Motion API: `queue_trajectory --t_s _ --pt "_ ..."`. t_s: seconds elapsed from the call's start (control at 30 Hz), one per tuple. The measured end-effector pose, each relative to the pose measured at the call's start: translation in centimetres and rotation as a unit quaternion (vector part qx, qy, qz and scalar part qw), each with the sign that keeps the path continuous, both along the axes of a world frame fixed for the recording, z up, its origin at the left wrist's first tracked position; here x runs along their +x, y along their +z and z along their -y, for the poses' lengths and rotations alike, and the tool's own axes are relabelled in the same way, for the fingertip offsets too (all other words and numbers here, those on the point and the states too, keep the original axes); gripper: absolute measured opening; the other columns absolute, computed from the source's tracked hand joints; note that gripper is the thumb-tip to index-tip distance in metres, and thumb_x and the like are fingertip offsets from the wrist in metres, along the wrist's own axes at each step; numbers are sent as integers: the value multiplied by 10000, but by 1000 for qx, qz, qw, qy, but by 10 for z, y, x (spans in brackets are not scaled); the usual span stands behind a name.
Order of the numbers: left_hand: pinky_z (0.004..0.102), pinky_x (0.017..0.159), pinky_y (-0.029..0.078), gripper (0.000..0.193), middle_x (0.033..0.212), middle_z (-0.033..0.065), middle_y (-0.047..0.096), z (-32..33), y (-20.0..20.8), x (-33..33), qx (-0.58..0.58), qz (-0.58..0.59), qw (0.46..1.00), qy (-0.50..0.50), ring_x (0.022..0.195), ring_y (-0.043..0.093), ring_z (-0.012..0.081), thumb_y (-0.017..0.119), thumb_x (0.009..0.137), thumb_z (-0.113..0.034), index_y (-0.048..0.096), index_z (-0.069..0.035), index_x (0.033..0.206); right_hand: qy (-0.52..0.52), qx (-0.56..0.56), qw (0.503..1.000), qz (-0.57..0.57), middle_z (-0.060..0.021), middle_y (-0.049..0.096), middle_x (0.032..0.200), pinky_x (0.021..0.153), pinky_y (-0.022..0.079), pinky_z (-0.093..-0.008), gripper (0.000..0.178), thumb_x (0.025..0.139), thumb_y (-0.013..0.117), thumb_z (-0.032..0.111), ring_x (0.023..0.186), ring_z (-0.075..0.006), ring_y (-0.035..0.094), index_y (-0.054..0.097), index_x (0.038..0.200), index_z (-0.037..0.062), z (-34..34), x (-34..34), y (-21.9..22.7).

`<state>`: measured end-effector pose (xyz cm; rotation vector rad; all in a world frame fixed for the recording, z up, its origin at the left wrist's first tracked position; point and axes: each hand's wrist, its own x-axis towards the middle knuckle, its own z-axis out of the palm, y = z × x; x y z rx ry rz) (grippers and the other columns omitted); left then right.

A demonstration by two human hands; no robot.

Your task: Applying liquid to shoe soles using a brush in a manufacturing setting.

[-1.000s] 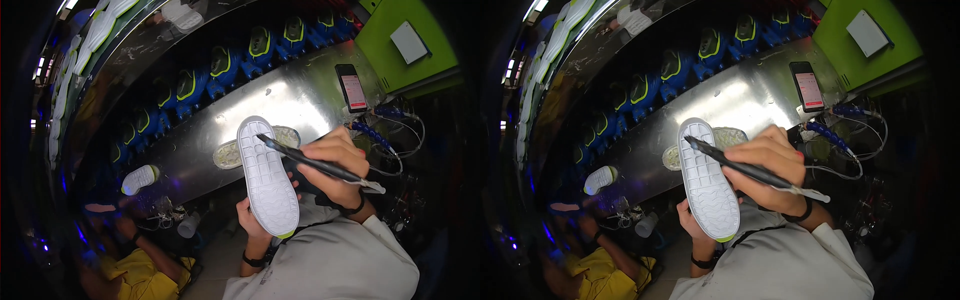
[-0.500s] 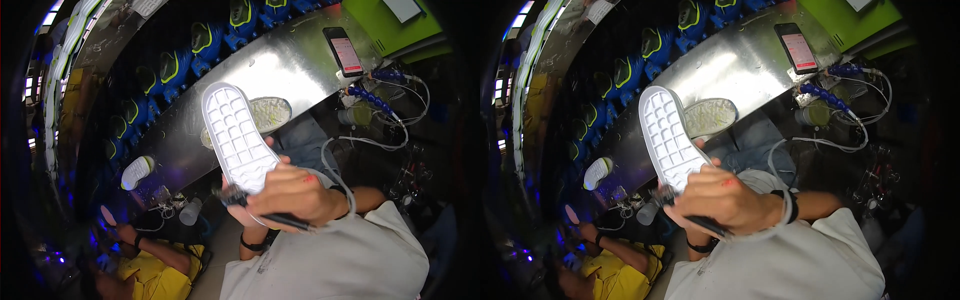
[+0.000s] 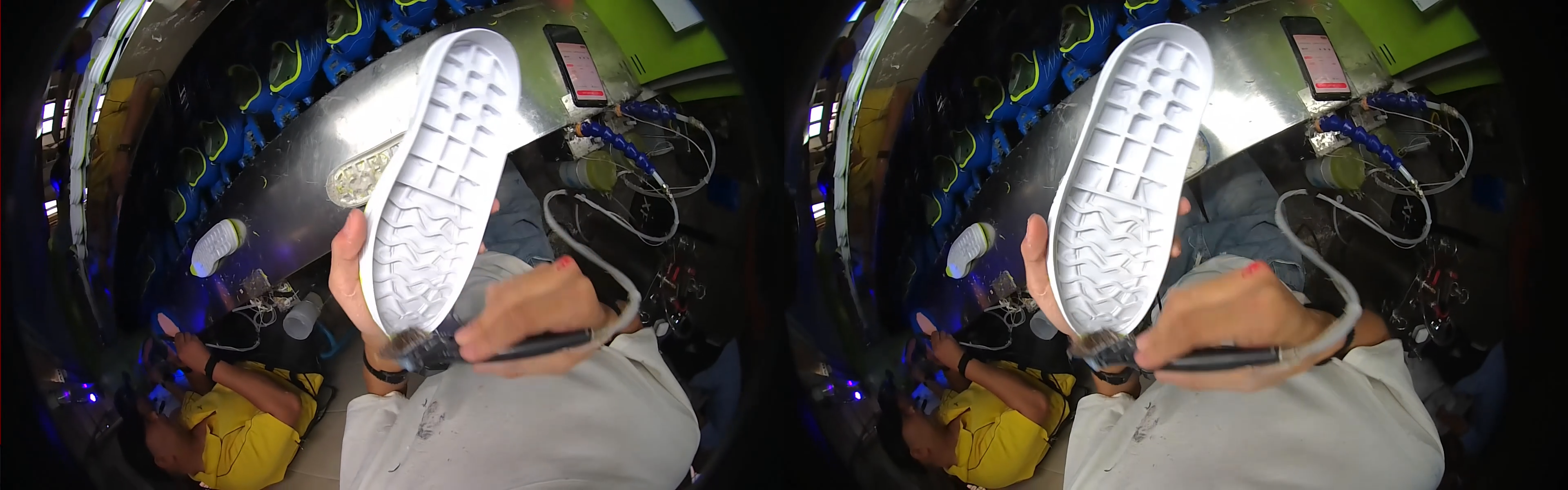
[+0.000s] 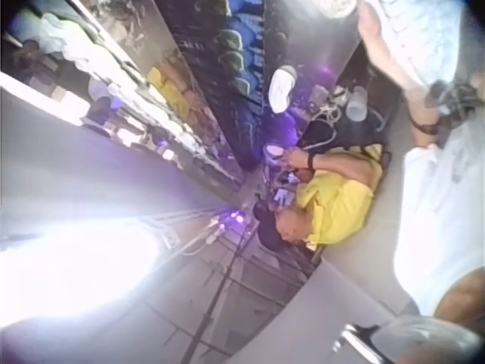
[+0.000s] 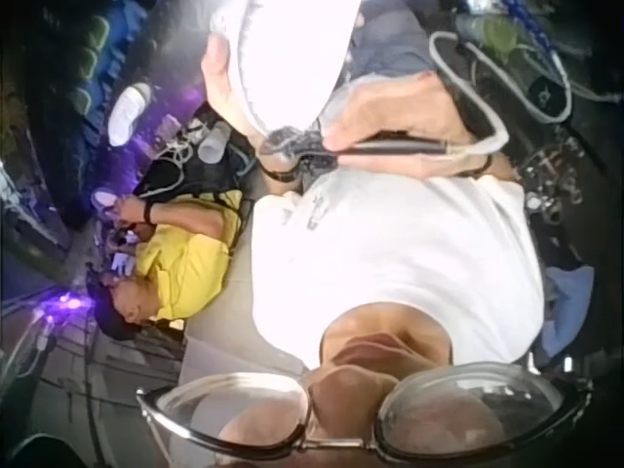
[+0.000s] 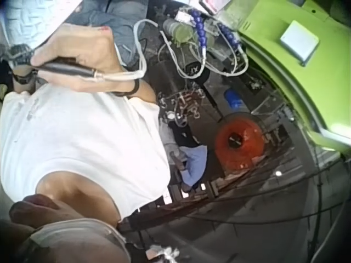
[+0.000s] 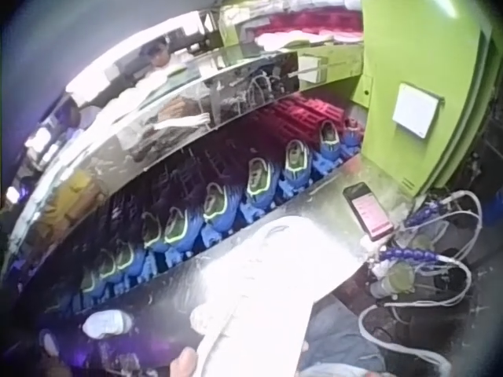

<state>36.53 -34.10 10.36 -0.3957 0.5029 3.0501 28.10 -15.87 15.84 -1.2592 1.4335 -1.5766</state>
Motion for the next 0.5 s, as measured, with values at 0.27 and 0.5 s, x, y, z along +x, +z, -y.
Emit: queue_trajectory --t_s 0.27,0.5 --pt "561 1082 409 750 1383 315 514 4 8 24 197 -87 975 53 1271 535 419 439 981 -502 405 96 1433 -71 31 988 -137 -151 693 842 633 569 -290 244 736 761 -78 704 -244 698 705 972 -58 -7 -3 22" --pt "541 1057 444 658 1316 351 549 21 -17 64 277 -66 957 62 1157 601 449 477 896 -319 482 178 1327 -85 -69 994 20 -145 699 845 680 542 -257 233 758 778 -48 723 -230 699 703 979 -49 30 31 26"
